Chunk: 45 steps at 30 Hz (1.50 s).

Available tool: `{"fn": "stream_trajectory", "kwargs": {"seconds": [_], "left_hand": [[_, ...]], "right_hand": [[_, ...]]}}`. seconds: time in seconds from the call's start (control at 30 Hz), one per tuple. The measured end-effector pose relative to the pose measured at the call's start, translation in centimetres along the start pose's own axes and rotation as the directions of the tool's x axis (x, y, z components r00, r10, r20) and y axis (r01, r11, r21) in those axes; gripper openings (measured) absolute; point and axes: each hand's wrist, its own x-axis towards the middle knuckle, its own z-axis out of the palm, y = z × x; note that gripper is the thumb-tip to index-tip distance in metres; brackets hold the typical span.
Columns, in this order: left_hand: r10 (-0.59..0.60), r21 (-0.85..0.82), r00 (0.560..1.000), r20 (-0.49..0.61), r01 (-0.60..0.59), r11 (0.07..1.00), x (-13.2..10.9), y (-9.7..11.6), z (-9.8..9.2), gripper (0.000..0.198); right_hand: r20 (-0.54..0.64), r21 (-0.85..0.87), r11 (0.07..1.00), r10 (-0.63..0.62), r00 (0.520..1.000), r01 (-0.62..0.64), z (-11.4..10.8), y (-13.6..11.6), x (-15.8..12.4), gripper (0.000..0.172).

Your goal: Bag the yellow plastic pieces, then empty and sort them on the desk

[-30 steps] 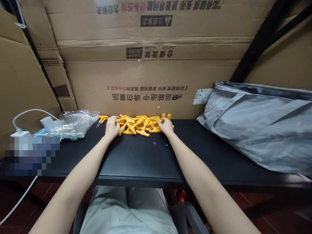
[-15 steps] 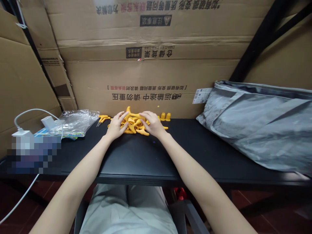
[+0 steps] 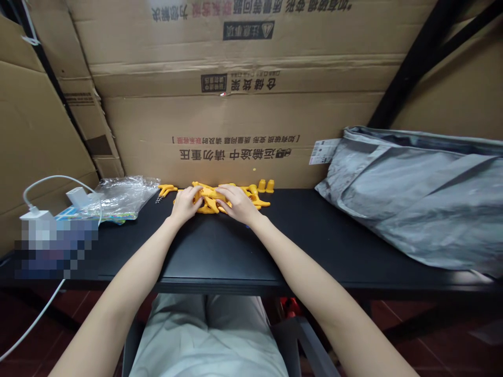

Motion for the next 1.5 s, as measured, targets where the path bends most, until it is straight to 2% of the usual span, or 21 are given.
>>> {"fn": "stream_trajectory", "kwargs": {"seconds": [0.2, 0.4, 0.5, 0.6, 0.73, 0.9, 1.03, 1.23, 1.4, 1.5], "left_hand": [[0.036, 0.035, 0.999, -0.013, -0.035, 0.999, -0.1, 0.3, -0.2, 0.029], [0.053, -0.009, 0.999, -0.009, -0.053, 0.999, -0.1, 1.0, 0.2, 0.027], [0.039, 0.007, 0.999, -0.008, -0.039, 0.999, -0.2, 1.1, 0.3, 0.027], [0.048, 0.060, 0.999, -0.024, -0.047, 0.997, -0.2, 1.0, 0.3, 0.027], [0.075, 0.116, 0.996, -0.040, -0.070, 0.991, -0.2, 0.7, 0.4, 0.028], [0.093, 0.146, 0.995, -0.027, -0.088, 0.985, -0.2, 0.6, 0.5, 0.029], [0.090, 0.149, 0.996, -0.025, -0.085, 0.985, -0.2, 0.8, 0.6, 0.028], [0.059, 0.121, 0.998, -0.036, -0.054, 0.991, -0.2, 0.6, 0.5, 0.027], [0.067, 0.128, 0.998, -0.013, -0.065, 0.990, -0.3, 0.6, 0.5, 0.027], [0.063, 0.125, 0.998, -0.017, -0.060, 0.990, -0.3, 0.7, 0.6, 0.028]], "right_hand": [[0.097, -0.146, 0.984, 0.114, 0.989, -0.099, 0.0, 0.4, -0.3, 0.033], [0.170, -0.201, 0.976, 0.115, 0.979, -0.080, 0.0, 0.5, -0.2, 0.022], [0.157, -0.238, 0.969, 0.113, 0.981, -0.074, 0.0, 0.2, -0.1, 0.018], [0.146, -0.267, 0.960, 0.131, 0.981, -0.088, -0.1, -0.2, 0.0, 0.022], [0.163, -0.282, 0.952, 0.172, 0.971, -0.122, -0.1, -0.4, -0.1, 0.030], [0.215, -0.308, 0.943, 0.197, 0.957, -0.125, 0.0, -0.3, -0.1, 0.023], [0.212, -0.309, 0.944, 0.189, 0.959, -0.118, -0.3, -0.3, 0.0, 0.019], [0.165, -0.219, 0.966, 0.175, 0.971, -0.137, -0.2, -0.1, -0.3, 0.029], [0.246, -0.256, 0.958, 0.195, 0.949, -0.131, 0.0, 0.1, -0.2, 0.021], [0.244, -0.261, 0.956, 0.201, 0.949, -0.135, -0.1, 0.1, -0.1, 0.022]]}}
